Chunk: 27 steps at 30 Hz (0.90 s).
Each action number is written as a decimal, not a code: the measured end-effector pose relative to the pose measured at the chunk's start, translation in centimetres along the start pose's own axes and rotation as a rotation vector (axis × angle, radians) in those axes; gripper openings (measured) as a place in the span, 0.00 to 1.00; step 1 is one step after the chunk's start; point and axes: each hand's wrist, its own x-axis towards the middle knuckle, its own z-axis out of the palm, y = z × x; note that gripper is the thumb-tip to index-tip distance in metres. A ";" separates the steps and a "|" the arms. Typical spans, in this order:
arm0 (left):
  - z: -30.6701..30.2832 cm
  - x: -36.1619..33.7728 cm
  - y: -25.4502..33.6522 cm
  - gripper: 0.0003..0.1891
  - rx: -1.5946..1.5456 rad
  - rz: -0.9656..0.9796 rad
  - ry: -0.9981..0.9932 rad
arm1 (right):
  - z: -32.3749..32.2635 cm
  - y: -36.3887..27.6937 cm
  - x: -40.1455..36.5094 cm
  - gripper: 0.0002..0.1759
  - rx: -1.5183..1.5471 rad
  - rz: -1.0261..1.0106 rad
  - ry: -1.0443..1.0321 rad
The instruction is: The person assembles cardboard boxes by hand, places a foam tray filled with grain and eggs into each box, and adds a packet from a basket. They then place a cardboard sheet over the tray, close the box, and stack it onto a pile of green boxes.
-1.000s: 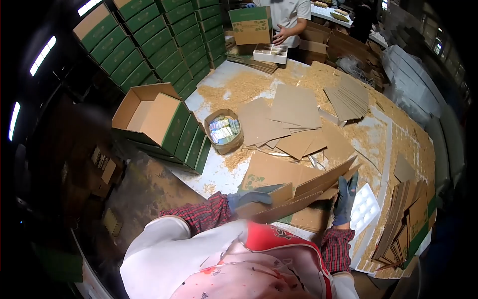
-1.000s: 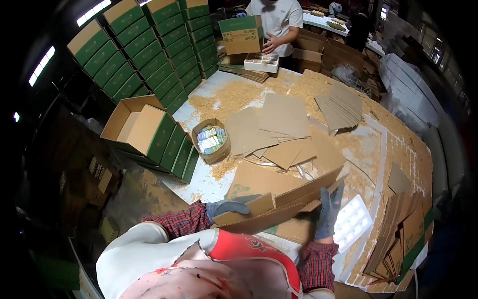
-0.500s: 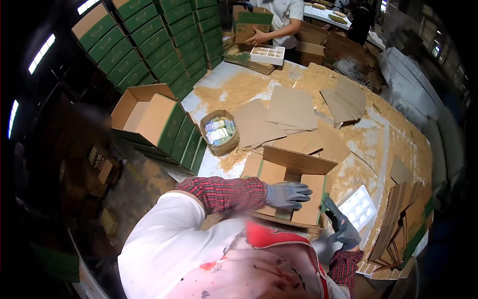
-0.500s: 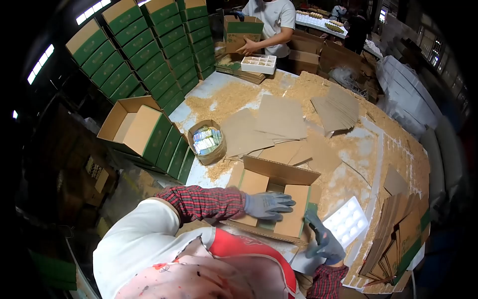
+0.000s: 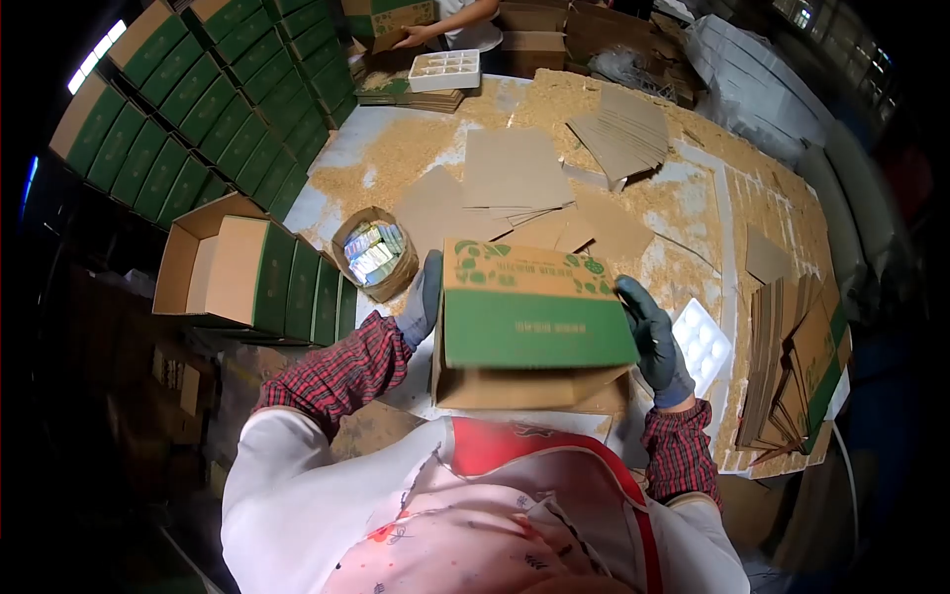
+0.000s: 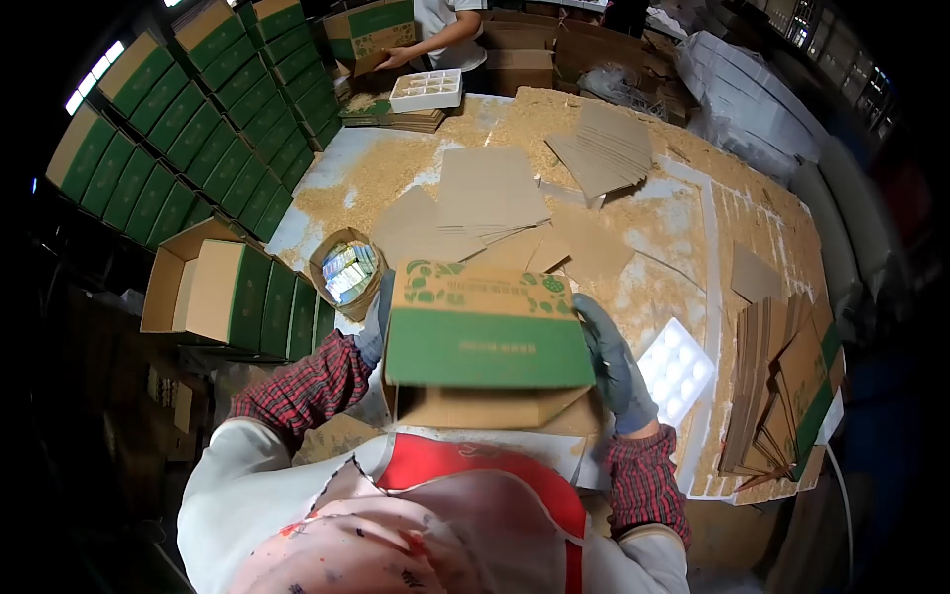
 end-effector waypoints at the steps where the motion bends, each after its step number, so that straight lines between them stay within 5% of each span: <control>1: -3.5 0.7 -3.1 0.26 -0.096 -0.103 0.026 | 0.0 -0.6 1.5 0.34 -0.585 0.012 0.027; 2: -8.7 0.5 -8.8 0.26 -0.062 -0.143 0.077 | 0.2 0.7 3.2 0.30 -0.538 0.037 0.119; 4: -15.3 0.1 -15.1 0.27 0.011 -0.185 0.226 | -2.3 4.5 6.0 0.30 -0.579 0.542 0.151; 5: -12.3 -0.9 -13.0 0.33 -0.060 -0.279 0.378 | -3.1 5.4 7.3 0.30 -0.662 0.573 0.033; 6: -2.4 -2.6 -5.4 0.36 0.408 -0.183 0.611 | -4.0 6.0 8.7 0.30 -0.745 0.602 -0.087; 8: 2.3 -4.7 -3.0 0.37 0.709 0.227 0.344 | -4.7 4.3 13.1 0.29 -0.960 0.750 -0.380; 9: 3.0 -4.9 -3.7 0.36 0.854 0.190 0.343 | -8.4 6.4 15.4 0.32 -0.675 0.615 -0.403; 11: 2.8 -4.8 -5.9 0.33 0.885 0.151 0.398 | -9.6 6.2 24.0 0.45 -0.782 0.701 -0.168; 12: 2.1 -4.3 -6.3 0.32 0.862 0.155 0.436 | -14.5 13.9 29.1 0.50 -1.019 0.422 0.151; 15: 2.5 -3.5 -5.7 0.30 0.881 0.129 0.426 | -16.5 19.7 37.5 0.56 -1.087 0.474 0.503; 19: 2.1 -2.2 -5.1 0.29 0.824 0.078 0.437 | -13.9 20.4 38.4 0.25 -0.827 0.027 0.230; 20: 1.9 -2.0 -5.4 0.29 0.836 0.067 0.435 | -15.9 20.7 37.8 0.21 -0.633 0.124 0.423; 22: 1.3 -1.4 -6.0 0.27 0.845 0.102 0.408 | -21.1 20.1 35.4 0.19 -0.788 0.130 0.905; 23: 0.6 -1.5 -6.6 0.27 0.856 0.118 0.402 | -23.6 20.3 33.7 0.21 -0.850 0.159 1.040; 24: 0.0 -1.5 -6.8 0.27 0.869 0.135 0.395 | -25.7 19.7 32.6 0.26 -0.676 0.415 1.067; 25: -0.1 -1.4 -6.7 0.28 0.858 0.134 0.370 | -27.4 20.1 32.6 0.32 -0.424 0.374 1.104; 27: -0.4 -0.9 -6.5 0.31 0.800 0.164 0.264 | -30.8 21.2 33.4 0.55 -0.140 0.394 0.982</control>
